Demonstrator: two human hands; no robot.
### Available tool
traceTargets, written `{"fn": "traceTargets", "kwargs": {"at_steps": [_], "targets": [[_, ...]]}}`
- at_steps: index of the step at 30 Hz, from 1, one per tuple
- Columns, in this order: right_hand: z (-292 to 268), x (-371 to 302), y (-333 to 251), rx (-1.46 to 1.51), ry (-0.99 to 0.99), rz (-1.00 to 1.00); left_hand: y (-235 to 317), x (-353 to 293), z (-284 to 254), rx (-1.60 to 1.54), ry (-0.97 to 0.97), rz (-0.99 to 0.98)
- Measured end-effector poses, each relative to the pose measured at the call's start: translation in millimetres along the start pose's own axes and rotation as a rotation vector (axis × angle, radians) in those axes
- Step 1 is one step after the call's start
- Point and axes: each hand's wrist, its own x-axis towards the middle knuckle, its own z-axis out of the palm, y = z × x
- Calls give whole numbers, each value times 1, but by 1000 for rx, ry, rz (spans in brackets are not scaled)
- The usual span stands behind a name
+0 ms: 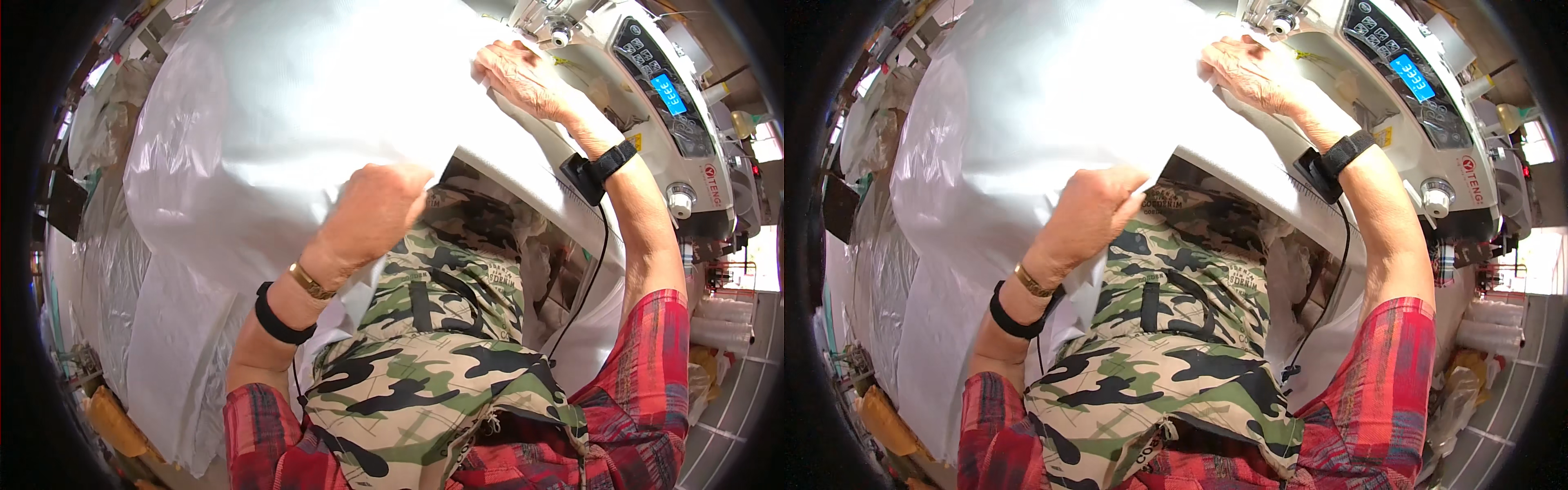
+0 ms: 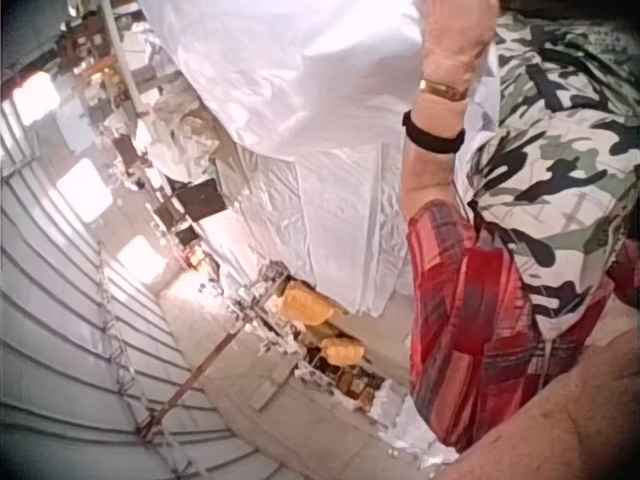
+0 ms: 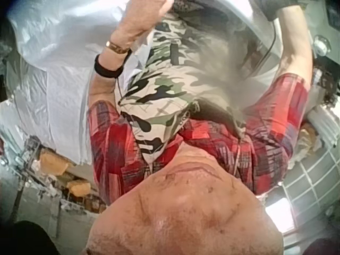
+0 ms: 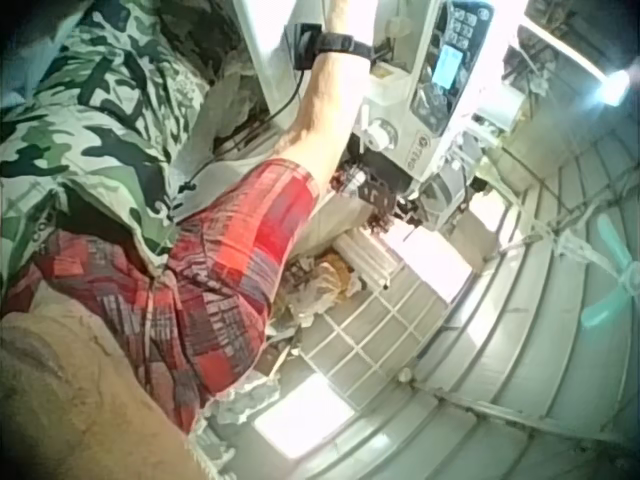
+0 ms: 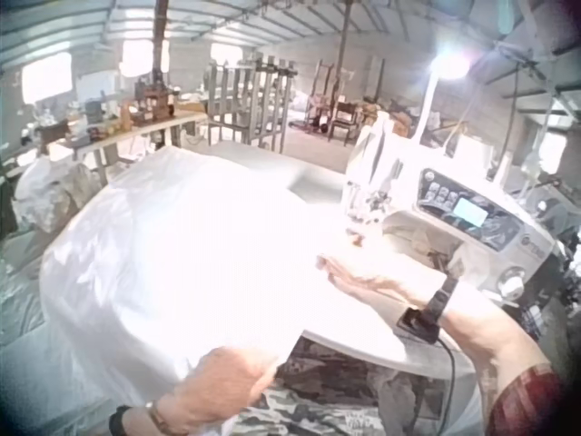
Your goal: Sewing large white plastic sheets together using an industrial sewing machine.
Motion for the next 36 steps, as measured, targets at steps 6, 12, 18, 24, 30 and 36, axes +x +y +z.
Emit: {"fn": "traceTargets", "kwargs": {"at_steps": [6, 12, 18, 24, 30, 36], "targets": [[8, -11, -33, -122, 25, 265, 18, 15, 23, -289, -14, 147], [22, -24, -47, 13, 50, 710, 5, -1, 32, -234, 79, 124], [30, -30, -45, 44, 251, 661, 6, -3, 32, -237, 130, 139], [13, -22, -55, 52, 77, 670, 5, -4, 33, -268, 112, 92], [14, -20, -47, 9, -36, 641, 12, 2, 36, -300, 192, 108], [28, -24, -46, -106, 55, 609, 18, 8, 35, -213, 220, 107]]}}
